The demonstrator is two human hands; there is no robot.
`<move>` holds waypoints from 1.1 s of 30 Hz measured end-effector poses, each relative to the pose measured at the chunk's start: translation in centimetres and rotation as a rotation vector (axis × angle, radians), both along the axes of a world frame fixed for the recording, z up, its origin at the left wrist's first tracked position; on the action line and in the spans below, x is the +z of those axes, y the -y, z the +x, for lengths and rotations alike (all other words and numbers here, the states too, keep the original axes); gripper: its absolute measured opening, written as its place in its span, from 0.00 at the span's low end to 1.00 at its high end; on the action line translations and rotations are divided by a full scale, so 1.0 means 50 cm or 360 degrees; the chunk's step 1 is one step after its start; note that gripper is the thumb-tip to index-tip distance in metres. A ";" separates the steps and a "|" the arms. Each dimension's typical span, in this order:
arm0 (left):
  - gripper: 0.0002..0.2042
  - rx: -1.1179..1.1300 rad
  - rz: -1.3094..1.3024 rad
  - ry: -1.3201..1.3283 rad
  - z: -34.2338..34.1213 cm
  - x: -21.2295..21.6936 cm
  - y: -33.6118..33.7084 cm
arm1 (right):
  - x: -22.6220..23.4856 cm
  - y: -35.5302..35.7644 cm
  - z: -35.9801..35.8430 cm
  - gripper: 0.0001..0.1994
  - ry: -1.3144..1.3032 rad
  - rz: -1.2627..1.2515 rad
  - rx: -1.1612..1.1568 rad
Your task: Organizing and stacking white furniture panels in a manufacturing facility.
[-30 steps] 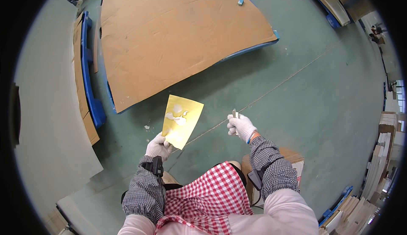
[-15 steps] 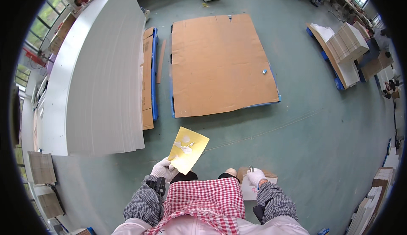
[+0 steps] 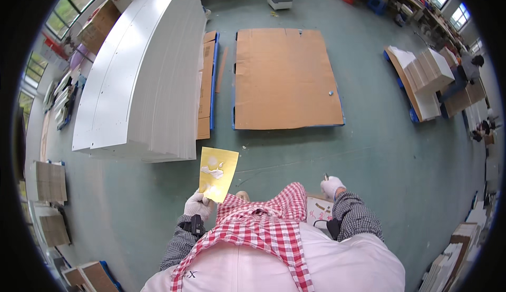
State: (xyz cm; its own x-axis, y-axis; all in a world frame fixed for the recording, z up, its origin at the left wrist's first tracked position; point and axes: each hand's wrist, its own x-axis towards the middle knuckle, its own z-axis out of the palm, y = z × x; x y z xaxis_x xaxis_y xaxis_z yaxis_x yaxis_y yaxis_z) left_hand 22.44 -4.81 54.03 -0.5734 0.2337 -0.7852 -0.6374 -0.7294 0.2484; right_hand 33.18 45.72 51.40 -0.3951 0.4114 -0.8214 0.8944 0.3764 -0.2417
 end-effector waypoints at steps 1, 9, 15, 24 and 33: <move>0.24 -0.0017 0.0076 -0.0062 -0.003 -0.011 0.017 | -0.036 -0.014 0.011 0.12 0.0082 0.0051 0.0102; 0.24 -0.0175 0.0049 -0.0025 -0.071 -0.022 -0.004 | 0.002 -0.006 0.059 0.23 0.0403 0.0140 0.0937; 0.26 -0.0204 0.0003 0.0002 -0.155 -0.019 -0.160 | -0.070 -0.125 0.151 0.22 0.0316 -0.0018 -0.0420; 0.27 -0.0217 0.0047 0.0041 -0.241 0.004 -0.556 | -0.149 -0.529 0.059 0.24 0.0036 0.0108 -0.0463; 0.26 -0.0410 0.0202 0.0016 -0.342 -0.108 -0.826 | -0.088 -0.831 -0.283 0.13 -0.0121 -0.0014 -0.0099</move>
